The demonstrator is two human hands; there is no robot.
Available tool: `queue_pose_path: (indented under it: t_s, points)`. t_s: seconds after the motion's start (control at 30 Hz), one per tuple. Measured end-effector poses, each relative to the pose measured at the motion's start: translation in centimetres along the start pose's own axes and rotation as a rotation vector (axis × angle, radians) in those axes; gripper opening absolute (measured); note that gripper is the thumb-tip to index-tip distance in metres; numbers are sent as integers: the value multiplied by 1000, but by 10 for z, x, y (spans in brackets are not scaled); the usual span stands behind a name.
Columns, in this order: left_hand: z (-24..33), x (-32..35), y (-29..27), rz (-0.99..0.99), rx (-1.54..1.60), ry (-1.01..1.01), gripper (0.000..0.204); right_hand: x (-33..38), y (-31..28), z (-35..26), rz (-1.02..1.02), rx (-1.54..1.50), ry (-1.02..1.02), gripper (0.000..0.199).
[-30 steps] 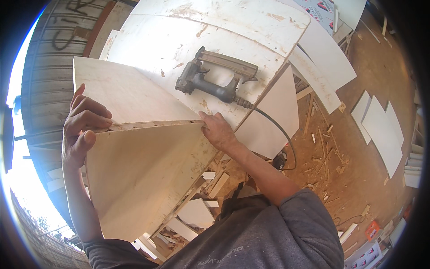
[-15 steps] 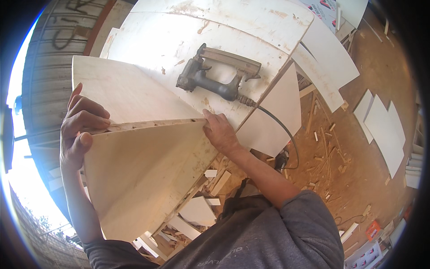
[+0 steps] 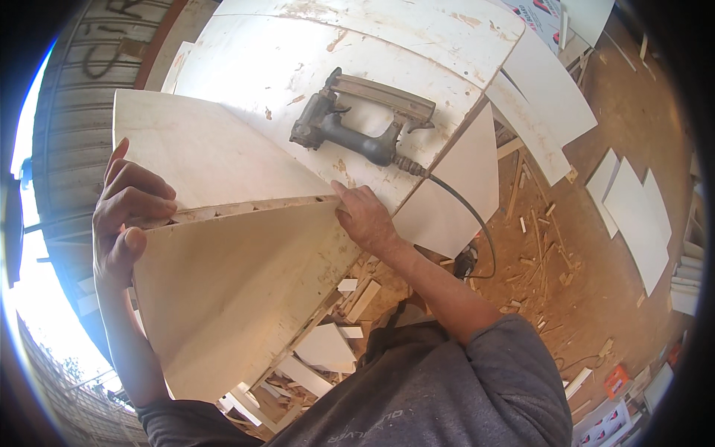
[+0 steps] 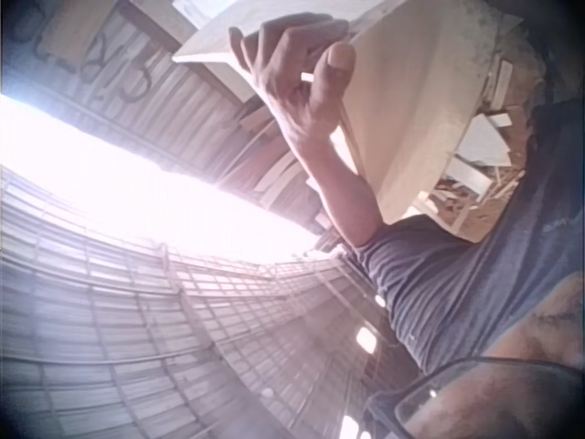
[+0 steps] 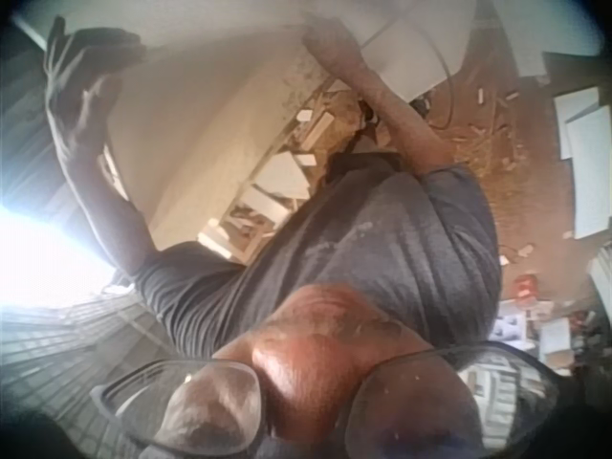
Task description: The person assembles a wooden cabinet structure by positioning plywood panels and securing them with a pneumatic nail gun. The person fits vertical panels into place, checks the alignment, and fires the nail gun repeatedly along the joints to build the box-like frame.
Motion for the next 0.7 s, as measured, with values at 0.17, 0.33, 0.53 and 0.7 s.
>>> queue_pose_path:
  t_s: [0.17,0.33,0.53,0.7]
  points:
    - [1,0,0,2,-2,21,51,0,1,0,26,12,-19,57]
    - [4,0,0,-4,-18,33,50,0,3,3,37,3,-9,58]
    - [4,-1,0,-35,31,-33,49,-4,-1,-1,-33,5,35,58]
    - [4,-2,-1,-46,40,-61,49,-33,-55,-19,205,147,-165,57]
Point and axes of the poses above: each hand's wrist, its own x-axis away from the middle knuckle, its own y-axis out of the palm, z = x × y, the point moved 7 cm from there along -x, towards the middle knuckle, and after that the axes turned 2 degrees about -y, right-handed, at the moved point
